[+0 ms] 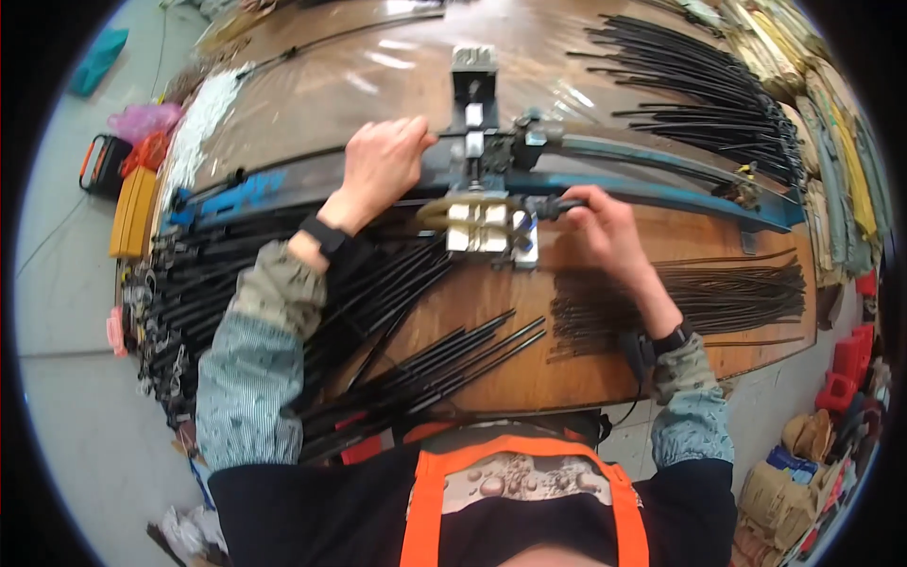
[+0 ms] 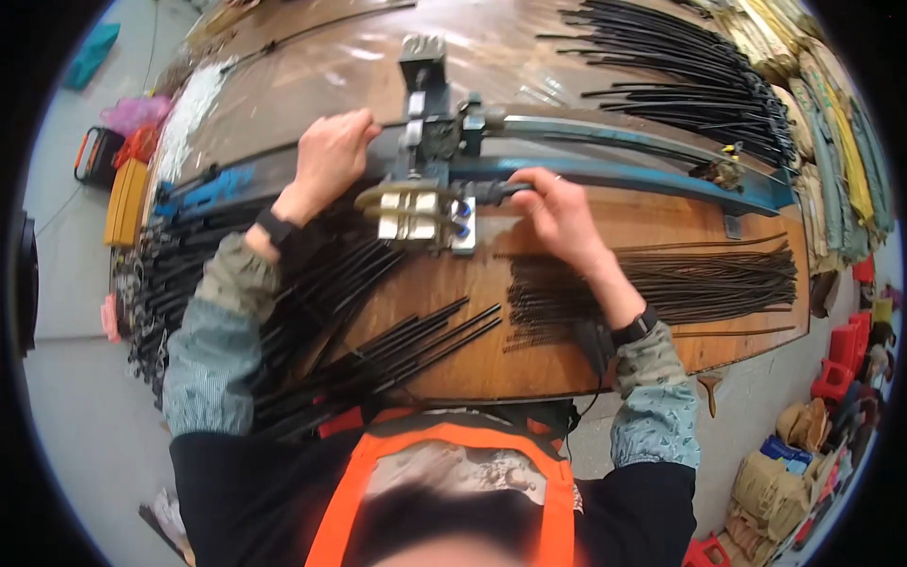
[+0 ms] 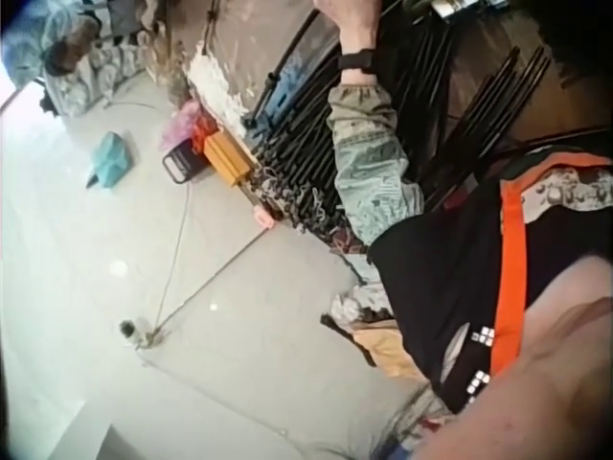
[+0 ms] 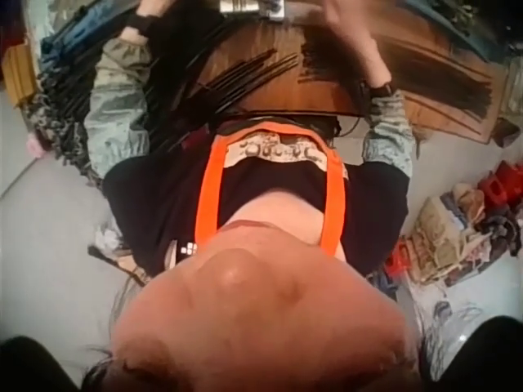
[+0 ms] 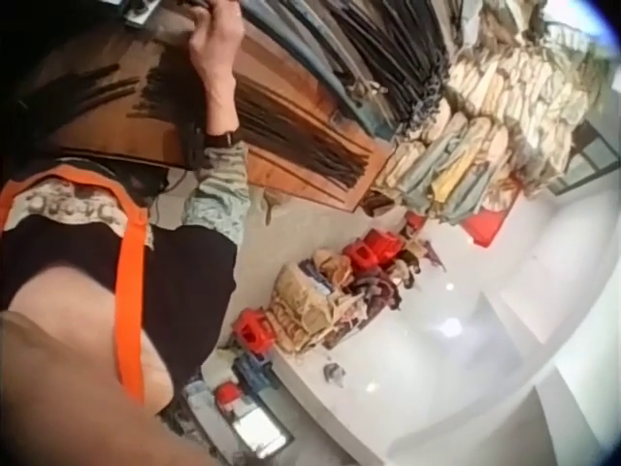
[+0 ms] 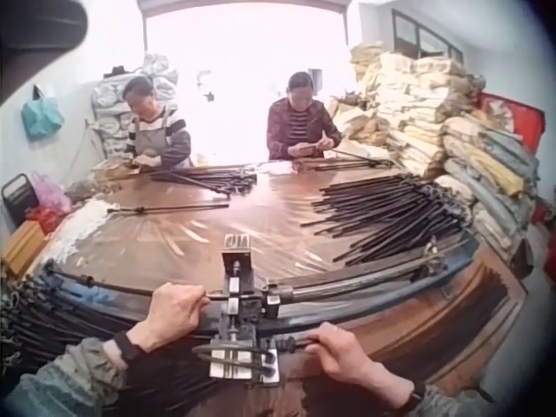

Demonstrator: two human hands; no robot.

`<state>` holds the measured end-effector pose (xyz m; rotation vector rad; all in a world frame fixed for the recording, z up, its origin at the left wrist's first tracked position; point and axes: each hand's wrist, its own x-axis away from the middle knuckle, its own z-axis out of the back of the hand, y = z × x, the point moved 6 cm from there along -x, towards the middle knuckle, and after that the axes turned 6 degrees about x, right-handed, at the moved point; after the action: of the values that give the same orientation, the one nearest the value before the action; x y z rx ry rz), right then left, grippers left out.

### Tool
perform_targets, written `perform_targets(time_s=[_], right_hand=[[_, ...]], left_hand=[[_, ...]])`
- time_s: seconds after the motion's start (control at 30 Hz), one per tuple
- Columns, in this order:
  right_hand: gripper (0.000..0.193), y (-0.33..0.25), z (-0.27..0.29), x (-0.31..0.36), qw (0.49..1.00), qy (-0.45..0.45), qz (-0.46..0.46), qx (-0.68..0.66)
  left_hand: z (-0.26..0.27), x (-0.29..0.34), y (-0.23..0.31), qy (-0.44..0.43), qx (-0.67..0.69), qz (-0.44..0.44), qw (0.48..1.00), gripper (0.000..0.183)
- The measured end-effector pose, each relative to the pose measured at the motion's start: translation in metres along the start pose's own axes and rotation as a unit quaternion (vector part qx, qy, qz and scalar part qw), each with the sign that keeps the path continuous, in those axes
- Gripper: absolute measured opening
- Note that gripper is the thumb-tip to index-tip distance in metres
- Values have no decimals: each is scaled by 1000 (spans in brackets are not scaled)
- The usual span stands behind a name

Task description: The person picks up a black rod and a metal spring, slides the spring onto the rod, and inserts the assembly into a machine. After the machine processes the rod, the person removes it and places it onto a pile of finished rods.

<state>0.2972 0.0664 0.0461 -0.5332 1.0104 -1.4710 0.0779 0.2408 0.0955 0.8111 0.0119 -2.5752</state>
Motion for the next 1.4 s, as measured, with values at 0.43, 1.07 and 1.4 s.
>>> perform_targets(time_s=[0.43, 1.07, 1.4], right_hand=[[23, -2, -56, 40, 943, -189, 56, 270], [15, 8, -20, 52, 990, -60, -46, 123], [14, -35, -33, 67, 977, -43, 181, 106]], left_hand=[[45, 30, -90, 96, -218, -47, 970, 20], [104, 169, -40, -113, 43, 97, 988, 12], [43, 104, 112, -169, 114, 6, 979, 20]])
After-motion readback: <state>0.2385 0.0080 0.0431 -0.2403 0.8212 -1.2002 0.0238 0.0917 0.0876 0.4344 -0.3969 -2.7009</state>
